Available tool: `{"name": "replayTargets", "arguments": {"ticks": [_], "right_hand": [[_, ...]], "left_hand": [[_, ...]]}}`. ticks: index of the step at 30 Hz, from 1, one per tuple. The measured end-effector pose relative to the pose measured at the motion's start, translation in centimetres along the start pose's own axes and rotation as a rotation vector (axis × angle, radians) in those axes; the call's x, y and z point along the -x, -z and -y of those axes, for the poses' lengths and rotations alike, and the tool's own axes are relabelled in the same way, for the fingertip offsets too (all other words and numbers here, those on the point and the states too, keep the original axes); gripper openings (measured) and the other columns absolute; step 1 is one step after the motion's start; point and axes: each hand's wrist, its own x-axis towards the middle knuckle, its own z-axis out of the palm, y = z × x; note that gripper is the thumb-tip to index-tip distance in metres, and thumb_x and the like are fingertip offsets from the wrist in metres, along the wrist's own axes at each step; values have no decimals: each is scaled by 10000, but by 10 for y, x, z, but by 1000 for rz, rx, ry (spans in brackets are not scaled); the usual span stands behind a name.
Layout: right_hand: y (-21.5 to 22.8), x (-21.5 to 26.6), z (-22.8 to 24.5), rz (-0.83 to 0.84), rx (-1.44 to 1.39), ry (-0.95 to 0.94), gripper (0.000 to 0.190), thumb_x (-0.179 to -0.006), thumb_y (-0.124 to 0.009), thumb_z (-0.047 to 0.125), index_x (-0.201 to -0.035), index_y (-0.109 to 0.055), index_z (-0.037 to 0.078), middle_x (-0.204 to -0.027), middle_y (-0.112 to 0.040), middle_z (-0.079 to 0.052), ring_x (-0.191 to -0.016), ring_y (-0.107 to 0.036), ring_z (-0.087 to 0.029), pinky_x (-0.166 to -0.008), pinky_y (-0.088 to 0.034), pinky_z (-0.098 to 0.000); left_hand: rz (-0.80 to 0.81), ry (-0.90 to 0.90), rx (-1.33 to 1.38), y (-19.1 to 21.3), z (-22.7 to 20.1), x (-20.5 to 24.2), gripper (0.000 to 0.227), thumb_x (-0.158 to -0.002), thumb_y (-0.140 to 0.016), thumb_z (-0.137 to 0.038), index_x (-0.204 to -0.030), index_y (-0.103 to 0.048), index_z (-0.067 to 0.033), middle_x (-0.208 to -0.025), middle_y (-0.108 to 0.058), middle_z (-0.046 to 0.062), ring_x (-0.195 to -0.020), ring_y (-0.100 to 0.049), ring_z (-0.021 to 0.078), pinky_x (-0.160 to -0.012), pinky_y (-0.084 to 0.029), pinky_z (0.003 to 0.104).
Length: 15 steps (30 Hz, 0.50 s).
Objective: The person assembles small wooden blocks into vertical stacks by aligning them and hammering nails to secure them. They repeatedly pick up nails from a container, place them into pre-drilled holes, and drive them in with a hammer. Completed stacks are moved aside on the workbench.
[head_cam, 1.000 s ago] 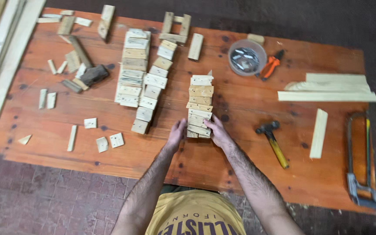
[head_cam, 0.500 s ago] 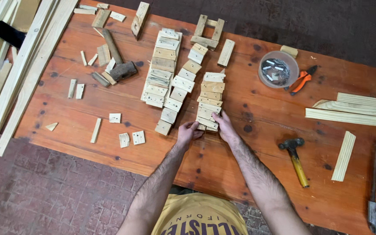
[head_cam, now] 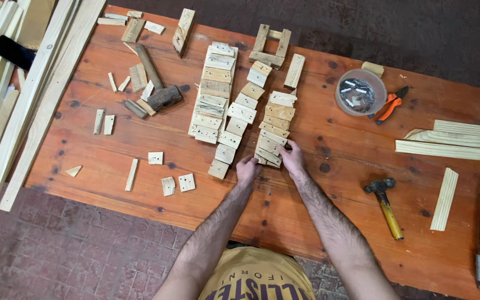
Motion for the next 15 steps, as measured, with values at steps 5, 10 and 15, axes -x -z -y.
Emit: {"name": "replayTargets", "arguments": {"ticks": [5, 10, 15], "right_hand": [[-11, -1, -4, 25, -48, 40, 581, -889, -803, 183, -1411, -614, 13, -1319, -593, -231, -958, -687, -250, -816, -617, -356], [-1, 16, 20, 57, -86, 67, 587, -896, -765, 130, -1444, -591, 15, -1344, -551, -198, -929, -662, -195, -813, -602, -319], [3, 15, 17, 114, -138, 125, 629, -920, -718, 64, -1508, -510, -17, -1347, -512, -195, -1008, -612, -185, -886, -575, -306]], "left_hand": [[-72, -133, -479, 1, -2, -5, 487, -787, -740, -343, -1255, -758, -206, -1042, -787, 106, -1018, -753, 267, -914, -598, 417], [-44, -138, -494, -2, -15, 5, 531, -822, -720, -352, -1299, -724, -118, -1100, -775, 151, -1094, -732, 274, -974, -568, 439], [29, -164, -533, -2, -26, 14, 616, -825, -727, -347, -1389, -664, -109, -1303, -700, 195, -1298, -612, 346, -1105, -488, 470]]}}
